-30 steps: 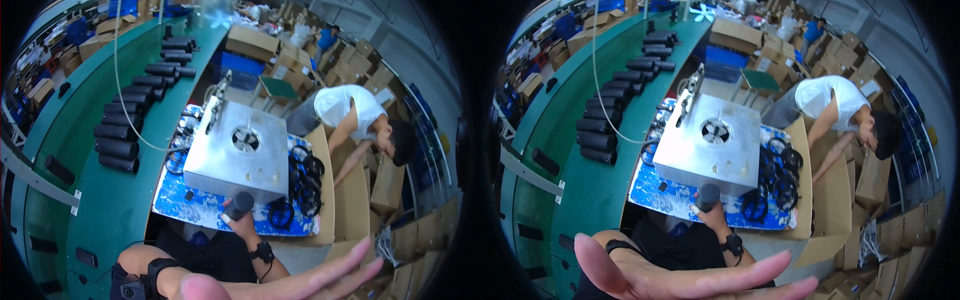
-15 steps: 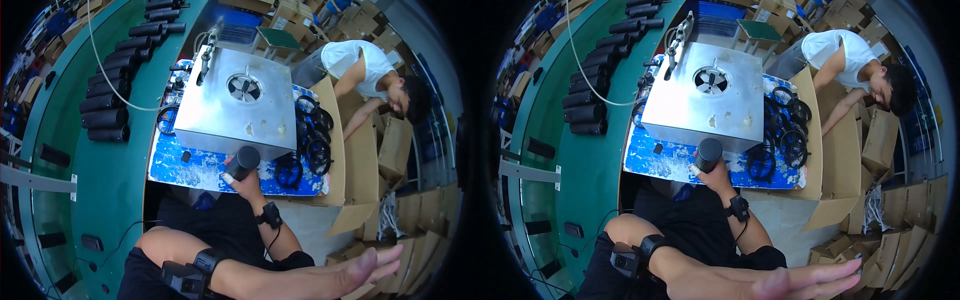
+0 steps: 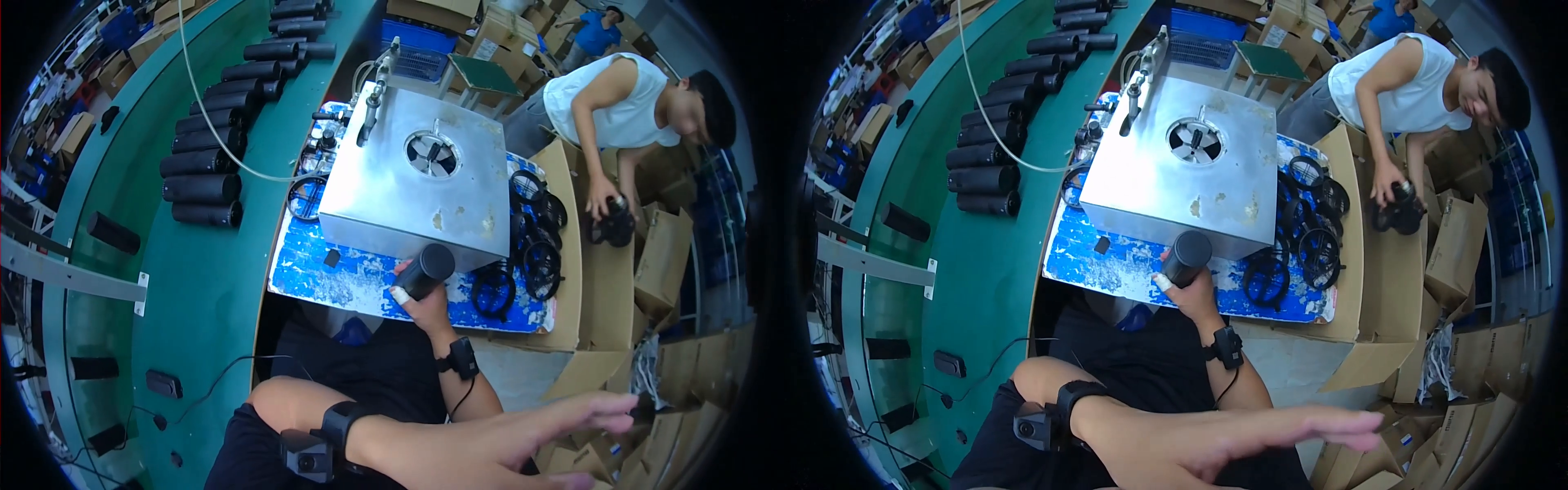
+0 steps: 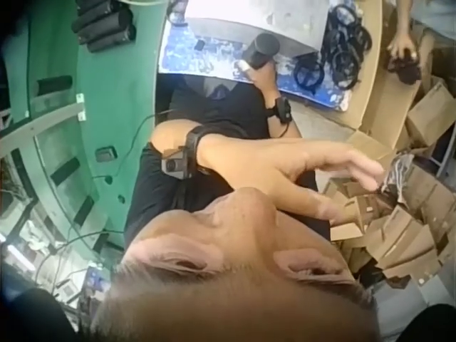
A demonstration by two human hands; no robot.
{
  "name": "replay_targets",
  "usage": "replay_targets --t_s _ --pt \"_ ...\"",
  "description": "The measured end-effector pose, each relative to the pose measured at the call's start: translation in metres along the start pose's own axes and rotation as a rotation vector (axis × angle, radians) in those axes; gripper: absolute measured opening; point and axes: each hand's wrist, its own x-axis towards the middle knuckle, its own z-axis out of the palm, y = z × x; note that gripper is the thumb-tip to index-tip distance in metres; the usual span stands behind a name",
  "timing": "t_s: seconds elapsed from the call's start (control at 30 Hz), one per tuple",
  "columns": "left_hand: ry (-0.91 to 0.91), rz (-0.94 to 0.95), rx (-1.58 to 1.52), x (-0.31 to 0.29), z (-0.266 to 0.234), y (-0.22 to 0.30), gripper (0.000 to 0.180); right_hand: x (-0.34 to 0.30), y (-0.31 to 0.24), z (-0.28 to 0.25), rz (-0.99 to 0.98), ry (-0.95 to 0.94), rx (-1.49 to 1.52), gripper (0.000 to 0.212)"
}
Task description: Assembling black plastic components using a specialized pneumatic assembly machine on a production line.
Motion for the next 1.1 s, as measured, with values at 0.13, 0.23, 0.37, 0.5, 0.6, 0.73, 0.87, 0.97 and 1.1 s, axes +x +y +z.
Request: replay_targets --t_s 0.13,0.23,0.37,0.5,0.6,0.73,0.87,0.97,1.1 --pt "0.243 0.098 0.17 -0.039 -0.012 -0.002 0.086 -0.001 0.002 0.006 -0.077 0.036 -0.004 0.047" --pt "0.465 -0.146 0.391 -0.099 -0.056 -0.003 0.053 -0.004 0.007 0.006 -0.061 0.038 -0.041 0.047" --pt "0.977 -0.342 0.794 -0.196 -0.116 -0.032 0.033 -0.01 0.004 -0.003 -0.065 0.03 -0.106 0.047" --pt "1.158 -0.144 1.08 -0.286 -0.159 -0.05 0.028 -0.008 -0.004 0.0 -0.077 0.008 -0.112 0.047" --pt "1.282 -0.091 0.819 -0.297 -0.157 -0.052 0.027 -0.008 -0.004 0.003 -0.077 0.046 -0.086 0.046" --pt "1.243 0.03 0.813 -0.305 -0.155 -0.064 0.028 -0.006 0.002 0.006 -0.058 0.072 -0.085 0.042" --pt "1.2 0.075 0.832 -0.303 -0.151 -0.063 0.029 -0.006 0.009 0.008 -0.069 0.092 -0.106 0.042" --pt "1.204 0.111 0.8 -0.307 -0.155 -0.064 0.028 -0.003 0.008 0.013 -0.082 0.105 -0.14 0.045" --pt "1.201 0.182 0.775 -0.307 -0.161 -0.064 0.027 -0.003 0.001 0.016 -0.054 0.153 -0.243 0.05"
